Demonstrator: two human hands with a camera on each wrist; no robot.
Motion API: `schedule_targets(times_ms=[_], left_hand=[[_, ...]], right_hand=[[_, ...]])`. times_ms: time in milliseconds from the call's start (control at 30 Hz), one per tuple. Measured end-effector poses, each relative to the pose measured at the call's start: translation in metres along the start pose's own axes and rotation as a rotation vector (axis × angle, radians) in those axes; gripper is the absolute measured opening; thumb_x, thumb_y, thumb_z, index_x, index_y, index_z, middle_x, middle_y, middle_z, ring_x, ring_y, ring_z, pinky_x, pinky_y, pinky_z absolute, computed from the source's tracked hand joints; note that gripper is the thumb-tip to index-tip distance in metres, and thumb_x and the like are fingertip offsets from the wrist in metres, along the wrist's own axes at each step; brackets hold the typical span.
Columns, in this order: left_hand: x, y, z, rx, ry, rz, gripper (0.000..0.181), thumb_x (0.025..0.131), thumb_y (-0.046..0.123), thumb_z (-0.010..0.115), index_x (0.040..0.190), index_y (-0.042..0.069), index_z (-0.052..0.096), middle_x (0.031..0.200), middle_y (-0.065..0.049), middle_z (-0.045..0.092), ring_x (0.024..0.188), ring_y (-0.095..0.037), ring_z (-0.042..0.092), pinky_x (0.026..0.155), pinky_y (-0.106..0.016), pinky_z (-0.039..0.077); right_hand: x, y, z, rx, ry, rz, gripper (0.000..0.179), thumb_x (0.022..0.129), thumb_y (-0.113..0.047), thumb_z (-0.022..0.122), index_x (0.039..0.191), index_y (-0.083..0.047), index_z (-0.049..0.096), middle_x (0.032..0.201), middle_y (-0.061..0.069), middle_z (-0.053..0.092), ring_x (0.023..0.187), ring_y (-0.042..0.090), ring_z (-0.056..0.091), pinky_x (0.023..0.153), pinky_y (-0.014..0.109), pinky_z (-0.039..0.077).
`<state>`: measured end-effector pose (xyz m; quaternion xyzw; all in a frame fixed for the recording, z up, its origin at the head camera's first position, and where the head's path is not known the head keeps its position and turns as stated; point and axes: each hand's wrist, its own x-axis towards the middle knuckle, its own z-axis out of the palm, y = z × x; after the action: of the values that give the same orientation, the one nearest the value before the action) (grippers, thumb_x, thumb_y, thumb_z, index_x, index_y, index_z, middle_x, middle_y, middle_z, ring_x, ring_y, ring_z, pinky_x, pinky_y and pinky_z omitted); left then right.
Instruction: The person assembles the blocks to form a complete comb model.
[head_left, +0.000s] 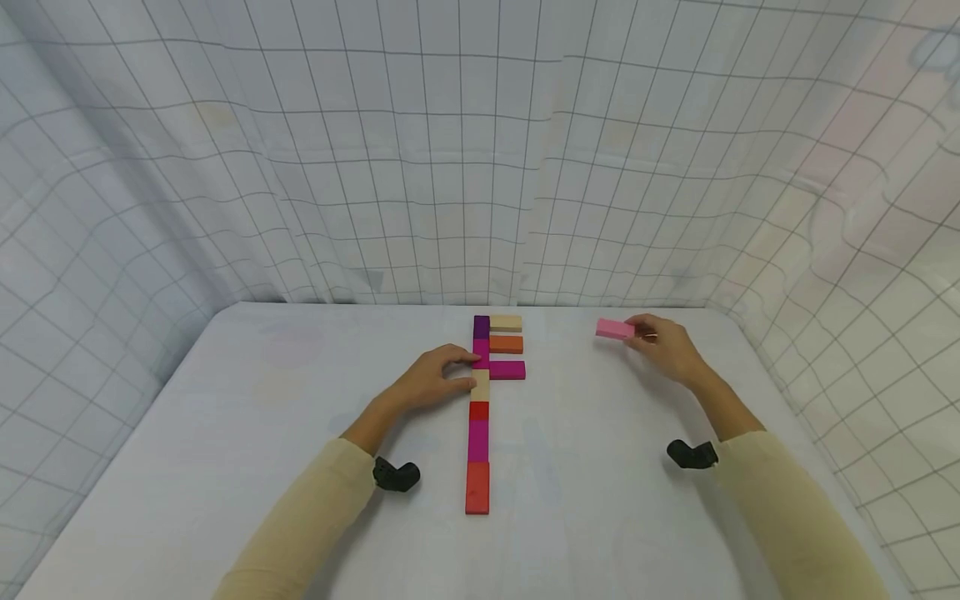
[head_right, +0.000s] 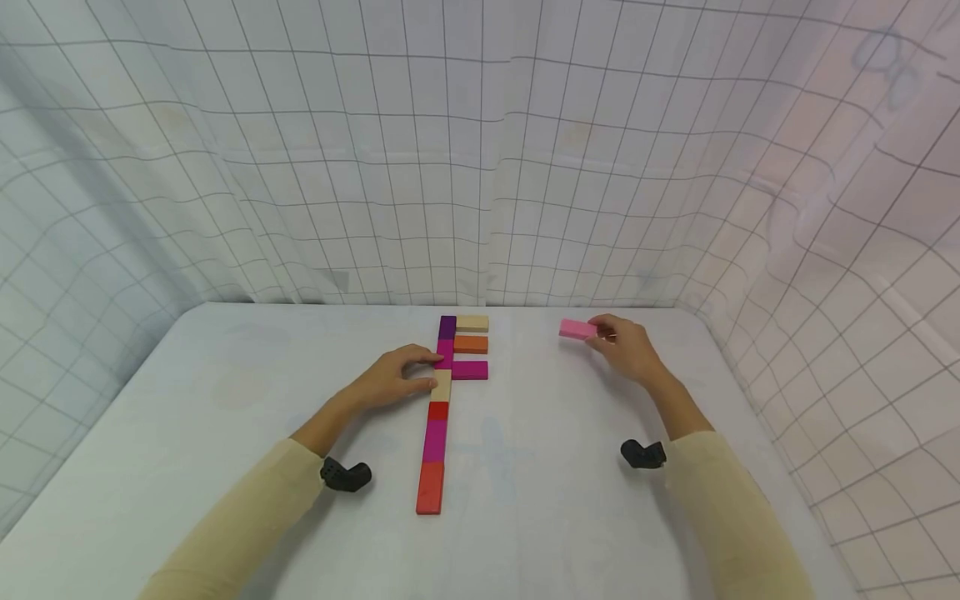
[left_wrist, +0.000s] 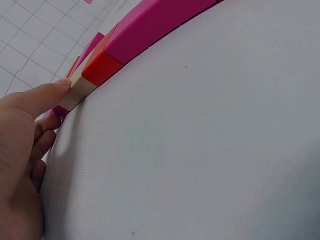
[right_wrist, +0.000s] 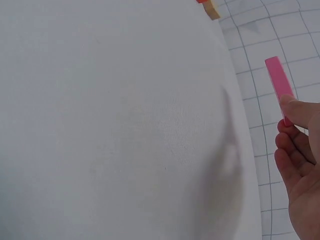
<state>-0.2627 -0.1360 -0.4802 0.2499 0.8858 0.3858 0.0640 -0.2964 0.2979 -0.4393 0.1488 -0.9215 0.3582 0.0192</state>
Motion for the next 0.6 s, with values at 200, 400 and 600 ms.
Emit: schedule_targets(times_ms=[200,400,600], left_hand=[[-0.001,0.0,-0.001,-0.017,0.008,-0.004,0.049,0.097,0.027,0.073,0.142,0.009,0.063,0.139,-0.009,0.06,0.134,-0.028,0.051,0.116,-0.051,0.035],[0.0,-0.002,0.0,-0.028,0.011,-0.016,0.049,0.097,0.028,0.074,0.142,0.011,0.064,0.14,-0.008,0.06,0.135,-0.028,0.05,0.117,-0.05,0.035],[0.002,-0.003,0.0,-0.049,0.013,-0.026,0.05,0.096,0.029,0.075,0.141,0.011,0.064,0.14,-0.008,0.06,0.134,-0.027,0.05,0.116,-0.051,0.036]], right_hand=[[-0.004,-0.01,0.008,-0.001,-0.025,-0.025,0.037,0.102,-0.009,0.067,0.133,0.008,0.06,0.128,0.026,0.064,0.118,0.043,0.061,0.103,0.055,0.049],[-0.006,-0.022,0.017,0.004,-0.04,-0.085,0.035,0.1,-0.008,0.07,0.131,0.006,0.063,0.126,0.024,0.066,0.116,0.041,0.062,0.102,0.054,0.05],[-0.008,-0.031,0.027,-0.003,-0.062,-0.144,0.034,0.099,-0.007,0.071,0.13,0.006,0.064,0.125,0.02,0.067,0.114,0.036,0.064,0.101,0.052,0.051]])
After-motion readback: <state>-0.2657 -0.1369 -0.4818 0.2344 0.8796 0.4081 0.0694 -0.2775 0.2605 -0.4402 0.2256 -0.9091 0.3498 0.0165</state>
